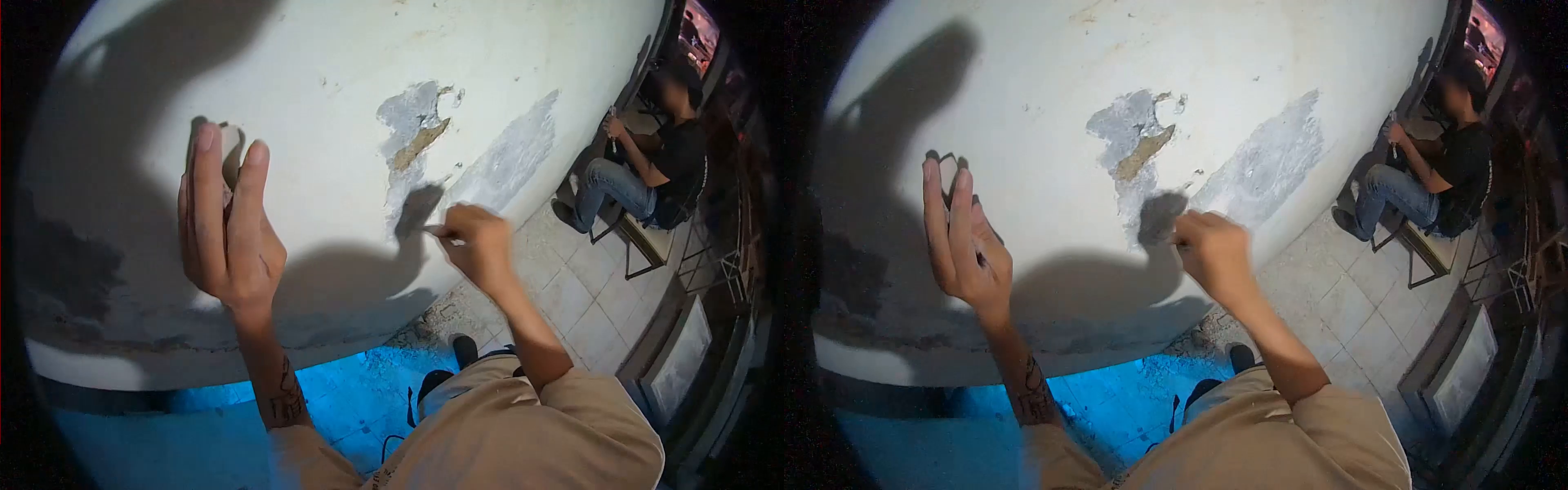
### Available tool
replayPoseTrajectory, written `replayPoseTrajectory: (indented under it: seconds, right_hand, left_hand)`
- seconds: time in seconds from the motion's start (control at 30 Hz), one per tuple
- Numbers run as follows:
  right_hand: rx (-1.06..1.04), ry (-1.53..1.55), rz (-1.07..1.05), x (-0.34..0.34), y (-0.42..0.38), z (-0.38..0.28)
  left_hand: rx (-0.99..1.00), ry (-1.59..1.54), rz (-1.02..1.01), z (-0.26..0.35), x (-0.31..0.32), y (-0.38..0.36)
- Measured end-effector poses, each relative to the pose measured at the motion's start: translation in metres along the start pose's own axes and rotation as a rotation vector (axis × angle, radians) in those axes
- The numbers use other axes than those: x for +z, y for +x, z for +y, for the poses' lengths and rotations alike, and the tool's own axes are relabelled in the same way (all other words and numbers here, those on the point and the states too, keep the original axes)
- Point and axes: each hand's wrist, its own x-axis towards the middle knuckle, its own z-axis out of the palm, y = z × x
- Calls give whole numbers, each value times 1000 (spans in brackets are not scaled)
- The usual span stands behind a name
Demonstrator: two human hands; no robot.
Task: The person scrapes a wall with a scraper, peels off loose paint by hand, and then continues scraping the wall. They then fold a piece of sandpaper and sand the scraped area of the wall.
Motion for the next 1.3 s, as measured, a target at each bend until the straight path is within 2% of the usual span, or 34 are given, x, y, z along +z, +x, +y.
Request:
replayPoseTrajectory:
  seconds: [0.1,0.2,0.27,0.3,0.33,0.37,0.47,0.5,0.6,0.63,0.67,0.73,0.87,0.93,1.0,1.03,1.13,1.2,1.27,1.3]
  right_hand:
    - [-114,-63,-84,25,-1,13]
    - [-73,4,-101,-4,7,6]
    - [30,71,-31,-17,10,-5]
    - [-36,30,-44,-7,8,-3]
    - [-102,-13,-60,12,3,2]
    - [-80,-57,-69,34,-7,10]
    - [-131,-44,-148,23,-5,14]
    - [-120,11,-118,11,0,8]
    - [13,44,-53,-9,10,-2]
    - [-81,-8,-19,13,7,8]
    - [-97,6,-84,37,-1,16]
    - [-141,-26,-127,30,-4,13]
    - [-66,104,-15,-12,8,-10]
    - [-54,90,0,-7,6,-13]
    - [-50,103,-68,28,-11,-3]
    - [-57,23,-69,30,-15,-3]
    - [-143,95,-65,14,0,-2]
    - [-14,123,-33,-13,14,-9]
    - [-98,175,-54,30,2,5]
    - [-73,117,-135,28,-2,6]
  left_hand:
    - [31,21,-8,-7,2,2]
    - [60,-12,15,-8,7,1]
    - [14,-40,15,-6,5,1]
    - [-37,18,99,-1,8,5]
    - [-39,19,97,-1,8,6]
    - [-25,22,100,-1,7,7]
    - [-31,9,117,0,8,6]
    - [-43,-7,125,-1,10,6]
    - [-32,33,100,1,10,7]
    - [-31,29,88,1,11,7]
    - [-32,24,85,1,8,6]
    - [-5,-18,31,-1,4,5]
    - [-22,12,12,2,-7,6]
    - [-18,18,10,2,-10,5]
    - [-22,26,8,2,-14,4]
    - [-16,40,8,1,-13,4]
    - [-19,35,7,5,-13,3]
    - [-22,17,33,2,-7,8]
    - [-16,40,12,2,-3,7]
    - [-16,36,8,3,-2,8]
